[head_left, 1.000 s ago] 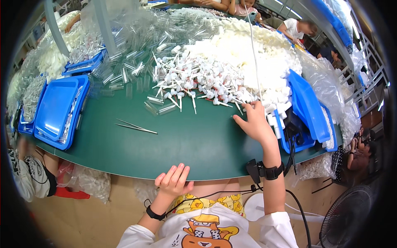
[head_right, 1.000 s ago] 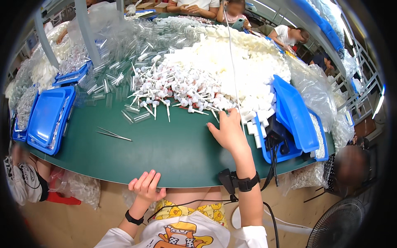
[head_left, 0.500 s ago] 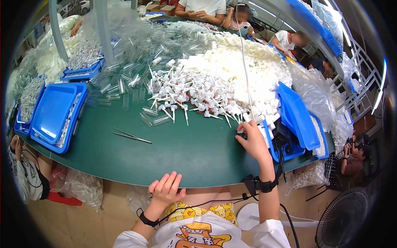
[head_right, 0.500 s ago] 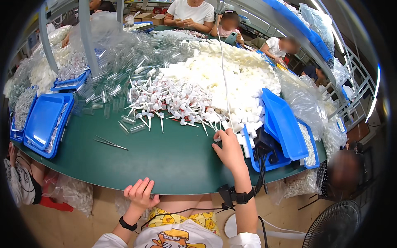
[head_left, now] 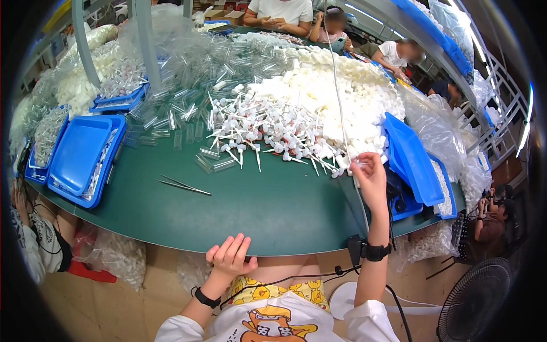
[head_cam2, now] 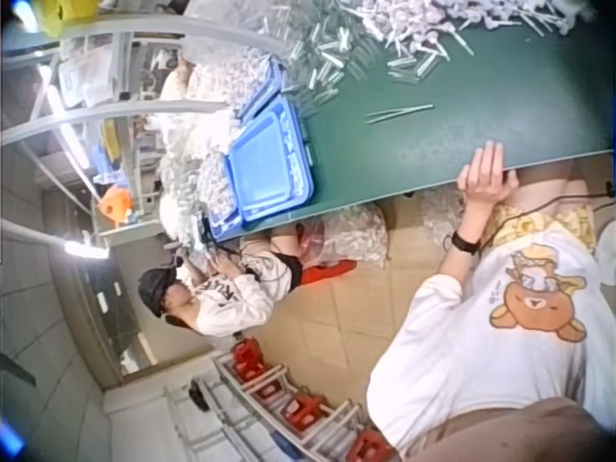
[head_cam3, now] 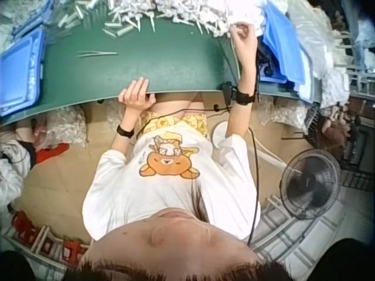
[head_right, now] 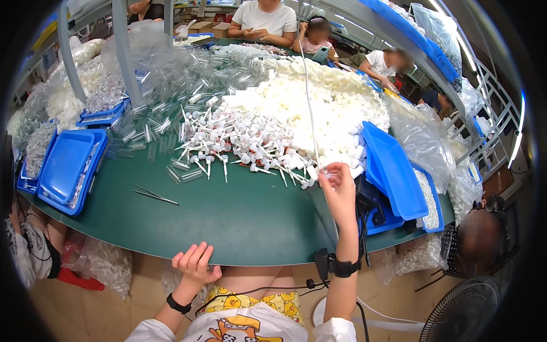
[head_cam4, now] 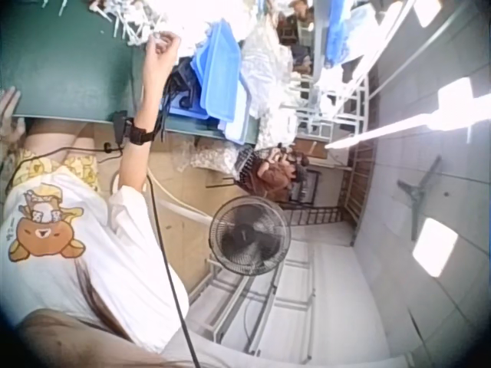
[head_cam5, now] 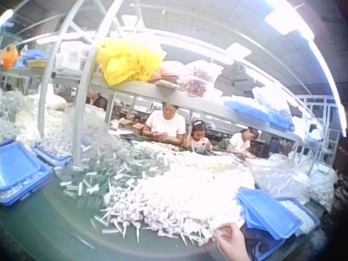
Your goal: The person assembles small white cylindrical components by inserting a thin white rod into the center of each cylinder. They pick up a cylinder, insert the rod, and place the assembled unit on a pile on the green table. The process is repeated continuously with multiple components.
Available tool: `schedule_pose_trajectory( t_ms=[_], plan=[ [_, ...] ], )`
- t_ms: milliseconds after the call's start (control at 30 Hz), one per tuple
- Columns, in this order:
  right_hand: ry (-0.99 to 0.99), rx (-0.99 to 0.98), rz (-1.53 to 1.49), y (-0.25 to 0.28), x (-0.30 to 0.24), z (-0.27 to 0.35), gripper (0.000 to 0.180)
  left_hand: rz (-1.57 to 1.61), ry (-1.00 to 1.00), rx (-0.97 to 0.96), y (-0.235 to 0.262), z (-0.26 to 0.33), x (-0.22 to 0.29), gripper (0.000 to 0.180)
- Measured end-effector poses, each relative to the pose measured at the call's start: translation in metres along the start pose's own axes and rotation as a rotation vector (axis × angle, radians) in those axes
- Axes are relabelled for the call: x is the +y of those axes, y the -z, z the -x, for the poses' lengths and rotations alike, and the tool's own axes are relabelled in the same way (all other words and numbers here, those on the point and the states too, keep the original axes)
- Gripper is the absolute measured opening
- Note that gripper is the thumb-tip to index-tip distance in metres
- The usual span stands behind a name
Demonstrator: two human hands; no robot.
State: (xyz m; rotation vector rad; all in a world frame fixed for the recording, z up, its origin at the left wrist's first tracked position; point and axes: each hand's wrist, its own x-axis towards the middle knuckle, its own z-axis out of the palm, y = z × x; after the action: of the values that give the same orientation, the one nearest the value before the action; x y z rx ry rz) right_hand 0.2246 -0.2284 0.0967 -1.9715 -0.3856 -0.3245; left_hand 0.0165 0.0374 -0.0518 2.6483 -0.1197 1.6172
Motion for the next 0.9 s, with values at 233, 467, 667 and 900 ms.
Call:
schedule_pose_trajectory(
  t_ms=[233,467,667,900],
  plan=[
    [-0.172,0.062,-0.106,0.014,0.007,-0.017,0.030,-0.009,0.017,0.025,-0.003,0.001,-0.001,0.040],
    [-0.253,-0.010,-0.151,0.021,0.017,-0.022,0.030,-0.013,0.027,0.042,-0.004,0.001,0.001,0.040],
    [-0.254,0.031,-0.179,0.023,0.017,-0.013,0.030,-0.011,0.036,0.033,-0.003,0.000,0.002,0.040],
    [-0.250,0.054,-0.059,0.026,0.015,-0.009,0.030,-0.002,0.043,0.013,0.000,-0.001,0.003,0.039]
  ],
)
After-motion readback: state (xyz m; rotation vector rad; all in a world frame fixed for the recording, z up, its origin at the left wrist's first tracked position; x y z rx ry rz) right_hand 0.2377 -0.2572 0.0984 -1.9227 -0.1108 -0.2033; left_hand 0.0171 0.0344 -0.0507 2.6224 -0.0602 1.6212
